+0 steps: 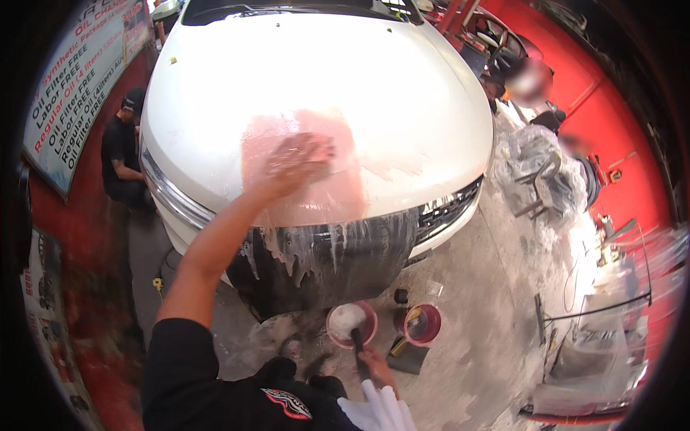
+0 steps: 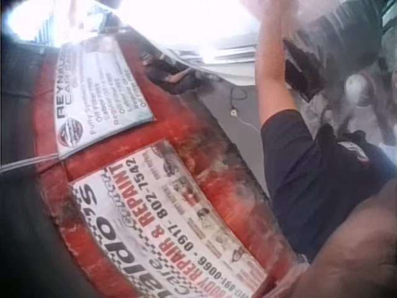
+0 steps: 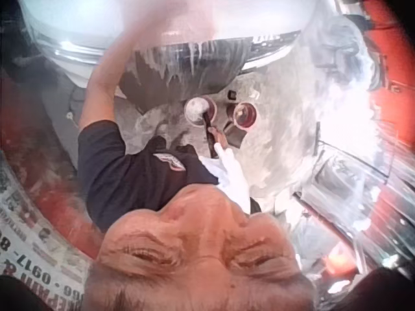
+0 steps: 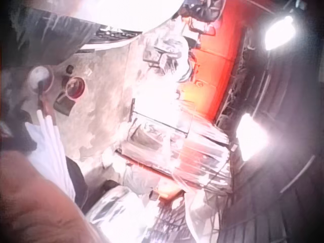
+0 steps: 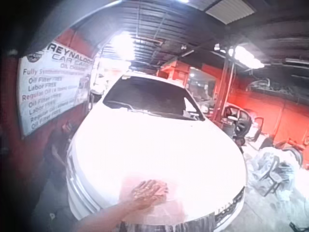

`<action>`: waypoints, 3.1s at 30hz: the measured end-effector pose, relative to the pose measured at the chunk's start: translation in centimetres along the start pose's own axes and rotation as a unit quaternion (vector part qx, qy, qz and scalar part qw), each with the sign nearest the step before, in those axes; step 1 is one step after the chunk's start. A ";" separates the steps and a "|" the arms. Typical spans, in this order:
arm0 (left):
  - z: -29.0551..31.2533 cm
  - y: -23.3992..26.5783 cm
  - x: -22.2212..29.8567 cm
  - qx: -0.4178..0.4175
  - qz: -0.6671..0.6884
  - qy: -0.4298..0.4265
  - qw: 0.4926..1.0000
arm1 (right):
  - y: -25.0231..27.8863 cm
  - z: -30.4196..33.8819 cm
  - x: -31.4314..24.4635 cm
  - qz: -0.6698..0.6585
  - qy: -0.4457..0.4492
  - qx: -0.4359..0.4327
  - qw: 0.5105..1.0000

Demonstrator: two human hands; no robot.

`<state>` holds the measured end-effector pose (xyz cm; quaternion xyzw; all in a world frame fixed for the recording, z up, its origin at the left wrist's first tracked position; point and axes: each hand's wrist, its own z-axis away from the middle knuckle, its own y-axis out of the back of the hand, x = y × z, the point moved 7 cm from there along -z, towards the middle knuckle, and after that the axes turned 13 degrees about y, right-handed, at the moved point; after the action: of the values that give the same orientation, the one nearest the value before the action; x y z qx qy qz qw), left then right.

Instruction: The person sands a pink filler patch on the hood of a white car using a sanding block. They repeatedly dip the block into a bucket of water and continue sanding the same area.

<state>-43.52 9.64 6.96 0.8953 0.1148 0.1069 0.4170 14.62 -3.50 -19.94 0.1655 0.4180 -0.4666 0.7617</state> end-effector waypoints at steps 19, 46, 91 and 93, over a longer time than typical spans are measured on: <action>7.9 1.4 6.8 0.038 -0.019 0.106 0.993 | 9.6 2.9 1.4 -0.112 0.035 -0.002 0.993; 3.5 8.6 -25.5 -0.067 -0.123 0.332 0.933 | -27.9 1.1 -28.3 0.360 0.552 0.196 0.726; 0.8 6.9 -28.2 -0.101 -0.048 0.277 0.954 | -50.4 -14.7 -36.5 0.535 0.641 0.081 0.544; 0.3 7.6 -28.0 -0.090 -0.022 0.273 0.957 | -53.7 -15.6 -45.4 0.505 0.590 0.067 0.626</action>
<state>-69.13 -3.57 9.91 0.7880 0.2336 0.3484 0.4507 -48.28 5.08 14.08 0.6414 0.5964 0.1616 0.4547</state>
